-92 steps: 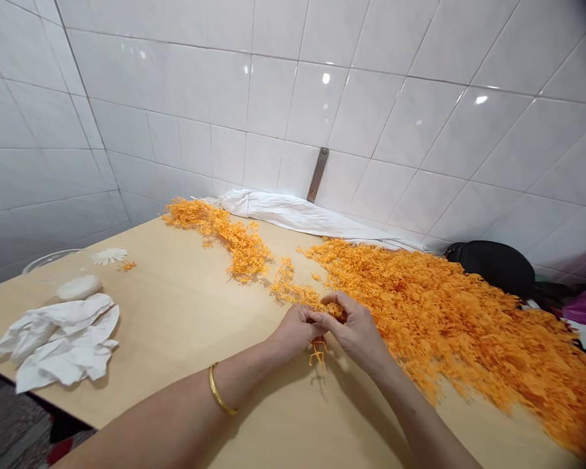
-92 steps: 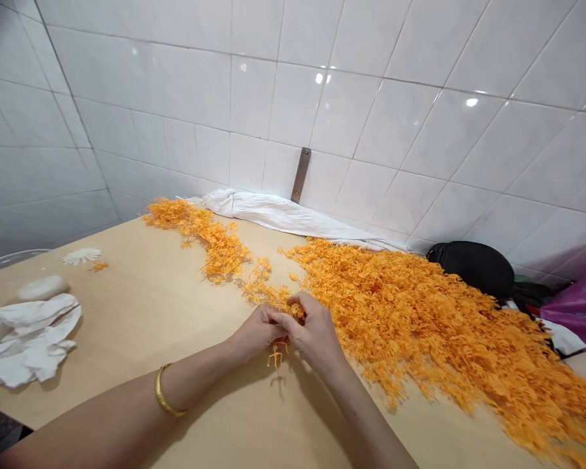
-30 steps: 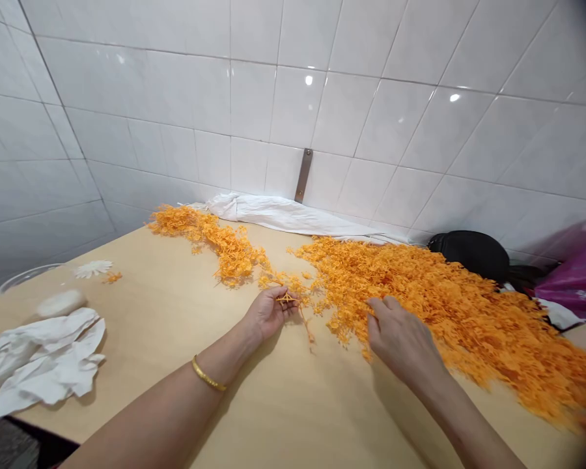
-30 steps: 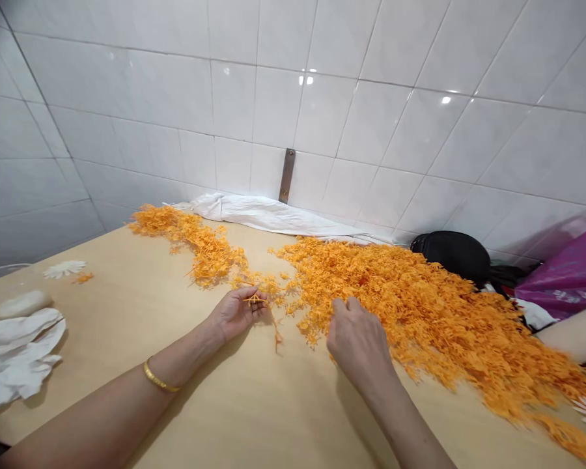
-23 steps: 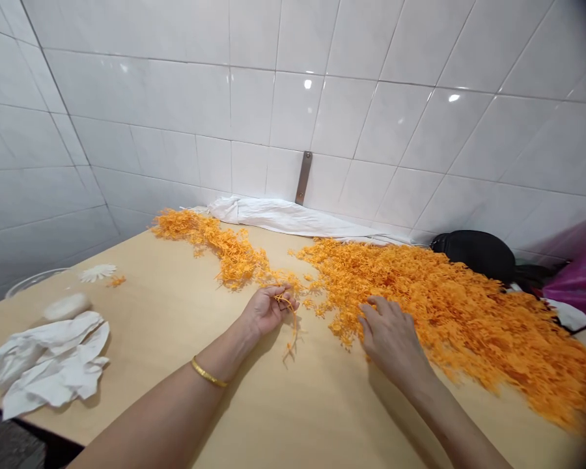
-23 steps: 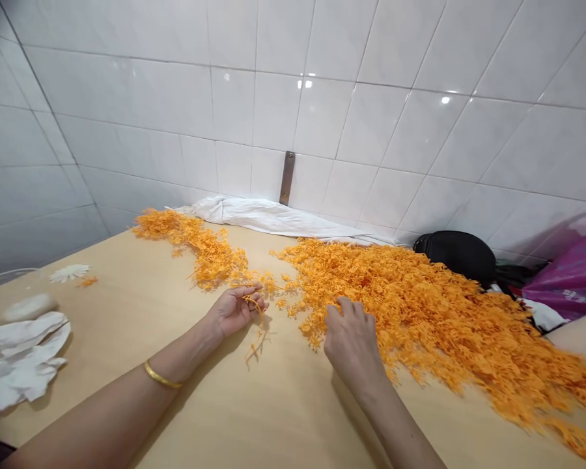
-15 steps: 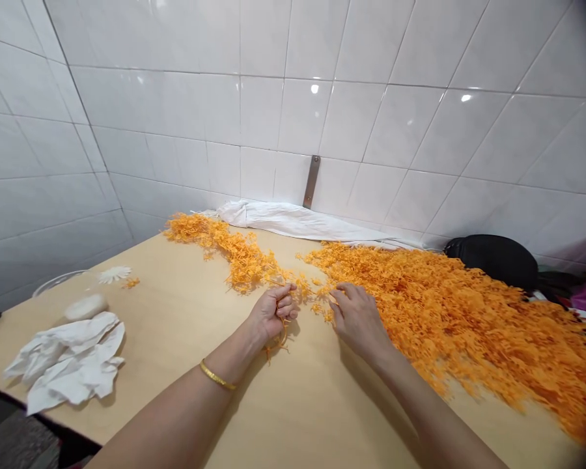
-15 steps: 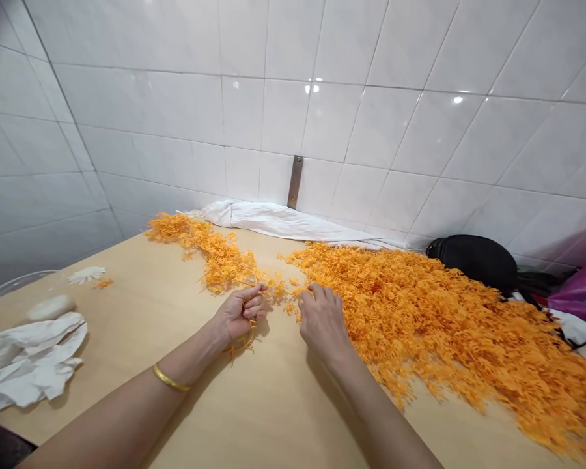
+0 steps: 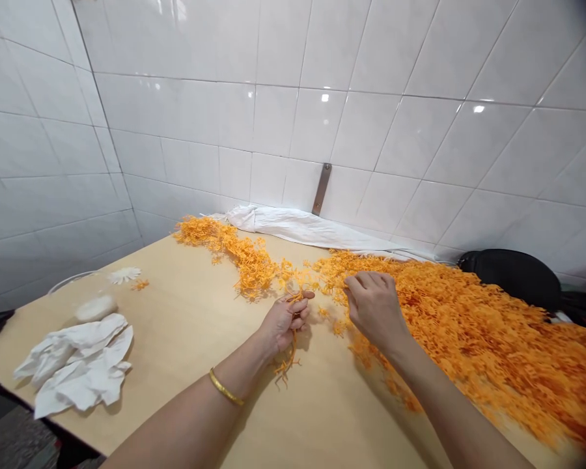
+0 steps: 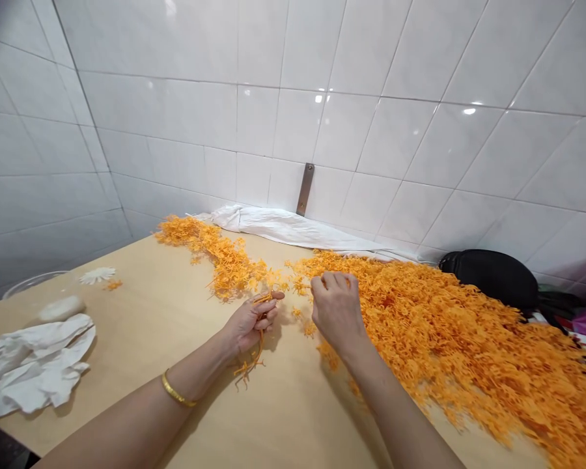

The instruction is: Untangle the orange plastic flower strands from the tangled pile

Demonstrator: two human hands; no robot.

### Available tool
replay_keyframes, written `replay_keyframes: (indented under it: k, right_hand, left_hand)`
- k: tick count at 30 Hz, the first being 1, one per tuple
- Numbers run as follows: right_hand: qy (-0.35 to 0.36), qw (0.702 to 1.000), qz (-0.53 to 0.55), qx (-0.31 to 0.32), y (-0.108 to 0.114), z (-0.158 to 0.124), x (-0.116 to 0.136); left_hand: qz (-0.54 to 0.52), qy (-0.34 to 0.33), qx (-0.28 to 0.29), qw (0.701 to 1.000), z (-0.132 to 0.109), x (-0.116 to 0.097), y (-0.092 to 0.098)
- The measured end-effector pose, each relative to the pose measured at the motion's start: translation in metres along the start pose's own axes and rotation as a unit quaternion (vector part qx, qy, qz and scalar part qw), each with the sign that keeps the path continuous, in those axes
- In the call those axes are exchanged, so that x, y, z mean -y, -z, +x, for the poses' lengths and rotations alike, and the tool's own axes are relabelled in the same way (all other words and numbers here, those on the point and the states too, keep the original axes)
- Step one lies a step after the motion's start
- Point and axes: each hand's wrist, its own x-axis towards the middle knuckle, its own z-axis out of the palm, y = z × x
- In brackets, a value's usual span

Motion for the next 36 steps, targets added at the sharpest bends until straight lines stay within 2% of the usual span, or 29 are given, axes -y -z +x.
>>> replay_keyframes:
  k: [3, 6, 9, 13, 16, 19, 25, 29, 32, 36]
  right_hand:
    - [-0.021, 0.993, 0.077, 0.087, 0.009, -0.028, 0.015]
    - [-0.060, 0.975, 0.151, 0.152, 0.006, -0.057, 0.034]
    - [-0.082, 0.966, 0.176, 0.171, 0.002, -0.072, 0.046]
    - [-0.100, 0.964, 0.167, 0.179, 0.000, -0.072, 0.047]
    - [-0.104, 0.965, 0.153, 0.184, -0.002, -0.071, 0.043]
    - [-0.098, 0.970, 0.165, 0.149, -0.005, -0.074, 0.040]
    - [-0.094, 0.977, 0.190, 0.011, -0.008, -0.066, 0.035]
    - [-0.037, 0.986, 0.165, -0.002, -0.014, -0.053, 0.037]
    - [-0.028, 0.989, 0.146, 0.000, -0.019, -0.048, 0.039]
    - [-0.010, 0.988, 0.149, -0.039, -0.021, -0.050, 0.039]
  left_hand:
    - [-0.018, 0.006, 0.025, 1.000, -0.002, 0.000, -0.001]
    - [-0.021, 0.030, 0.045, 0.998, -0.004, 0.002, -0.002]
    - [-0.014, 0.048, 0.032, 0.998, -0.004, 0.003, -0.004]
    - [-0.009, 0.025, -0.012, 1.000, -0.005, 0.002, -0.006]
    - [0.002, 0.026, -0.001, 1.000, -0.005, 0.001, -0.005]
    - [0.015, 0.035, 0.007, 0.999, -0.002, 0.002, -0.003]
    - [0.064, 0.049, 0.013, 0.997, -0.003, 0.005, -0.003]
    - [0.108, 0.054, 0.055, 0.991, -0.008, 0.006, -0.005]
    - [0.126, 0.040, 0.096, 0.987, -0.010, 0.005, -0.005]
    - [0.115, 0.035, 0.100, 0.988, -0.009, 0.006, -0.005]
